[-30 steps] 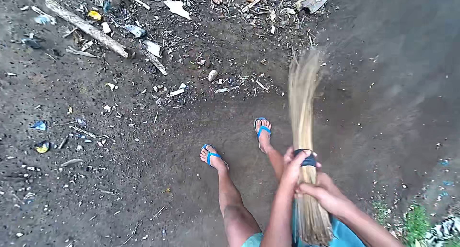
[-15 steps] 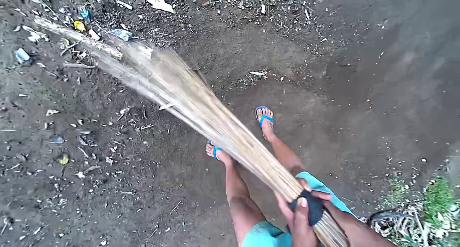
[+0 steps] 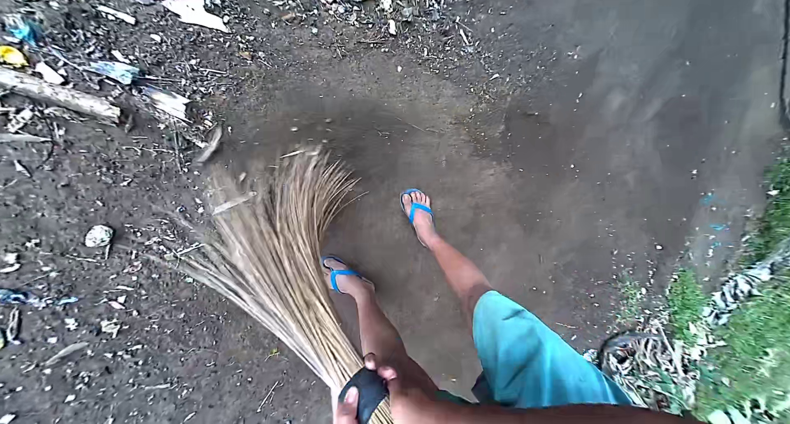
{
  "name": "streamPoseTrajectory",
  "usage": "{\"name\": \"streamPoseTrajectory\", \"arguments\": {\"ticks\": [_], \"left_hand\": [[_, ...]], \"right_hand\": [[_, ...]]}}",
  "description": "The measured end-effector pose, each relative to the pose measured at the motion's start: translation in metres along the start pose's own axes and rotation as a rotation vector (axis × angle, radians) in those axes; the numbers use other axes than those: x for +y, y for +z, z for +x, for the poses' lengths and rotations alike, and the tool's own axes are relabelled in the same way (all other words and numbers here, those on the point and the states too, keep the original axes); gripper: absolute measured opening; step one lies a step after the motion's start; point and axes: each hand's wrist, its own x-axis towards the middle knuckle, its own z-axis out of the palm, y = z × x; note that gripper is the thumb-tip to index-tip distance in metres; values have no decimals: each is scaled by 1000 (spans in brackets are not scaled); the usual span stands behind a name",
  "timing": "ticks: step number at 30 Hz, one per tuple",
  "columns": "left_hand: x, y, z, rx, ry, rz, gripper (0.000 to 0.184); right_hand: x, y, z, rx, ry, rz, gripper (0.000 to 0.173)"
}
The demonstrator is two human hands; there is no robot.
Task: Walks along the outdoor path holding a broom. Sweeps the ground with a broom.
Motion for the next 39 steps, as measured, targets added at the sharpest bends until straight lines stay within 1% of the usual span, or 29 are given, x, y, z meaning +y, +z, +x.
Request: {"name": "streamPoseTrajectory", "arguments": {"ticks": [1,2,4,6,8,9,10,11,12,13,15,16,17,18,19,21,22,24,25,27,29,30,31,32,34,36,37,38,39], "left_hand": [[10,0,-7,14,18,77,50],[14,11,-15,9,8,191,50],[1,64,-36,-79,-57,324,50],[-33,114,-62,-293,-227,303,58],[-74,139,-77,-606,-466,313,68],[-93,152,-78,-741,-546,416,70],[-109,165,-74,-840,-579,549,65],[-121,179,-67,-893,-551,658,57],[-126,190,-60,-869,-484,703,50],[-125,196,-53,-779,-414,680,46],[-106,190,-32,-502,-306,575,49],[-92,177,-18,-346,-277,560,52],[-79,156,-4,-191,-249,575,53],[-69,133,8,-47,-220,591,53],[-64,113,19,88,-203,589,52],[-66,82,31,292,-227,551,50],[-73,74,33,344,-249,534,50],[-94,71,30,358,-290,591,48],[-108,71,27,327,-300,658,48],[-136,76,22,207,-309,825,54],[-157,81,21,105,-350,998,54],[-164,83,24,66,-366,1048,52],[-168,88,28,46,-377,1073,49],[-172,91,33,47,-388,1084,46],[-174,94,33,84,-409,1108,42],[-170,97,36,106,-414,1169,43],[-166,96,40,121,-408,1208,43],[-163,92,44,135,-403,1228,43],[-159,87,46,153,-399,1229,42]], "right_hand": [[0,4,-2,-34,22,-9,100],[8,3,-10,-20,-2,32,99],[23,-24,-52,65,-60,241,87],[50,-54,-112,191,-49,391,77],[72,-78,-176,387,19,480,71],[81,-85,-205,481,59,511,59],[87,-92,-227,566,99,570,44],[93,-101,-236,639,131,663,33],[100,-114,-235,737,180,738,28],[109,-132,-224,826,222,810,25],[128,-181,-182,975,263,840,18],[133,-204,-158,991,263,817,14],[132,-220,-133,958,261,782,12],[125,-225,-110,863,250,736,11],[114,-221,-91,714,231,667,11],[86,-187,-73,315,161,484,26],[70,-168,-70,161,115,406,34],[47,-150,-80,-43,81,337,62],[44,-153,-92,-90,76,354,71],[55,-178,-126,-90,32,470,68],[81,-204,-169,3,8,583,59],[93,-209,-192,104,33,569,58],[101,-209,-213,258,98,450,60],[118,-209,-231,385,175,294,67],[146,-207,-255,603,408,2,79],[165,-226,-253,824,604,-62,81],[168,-246,-241,908,633,-14,77],[163,-269,-222,959,620,68,68],[153,-292,-198,980,578,165,54]]}}
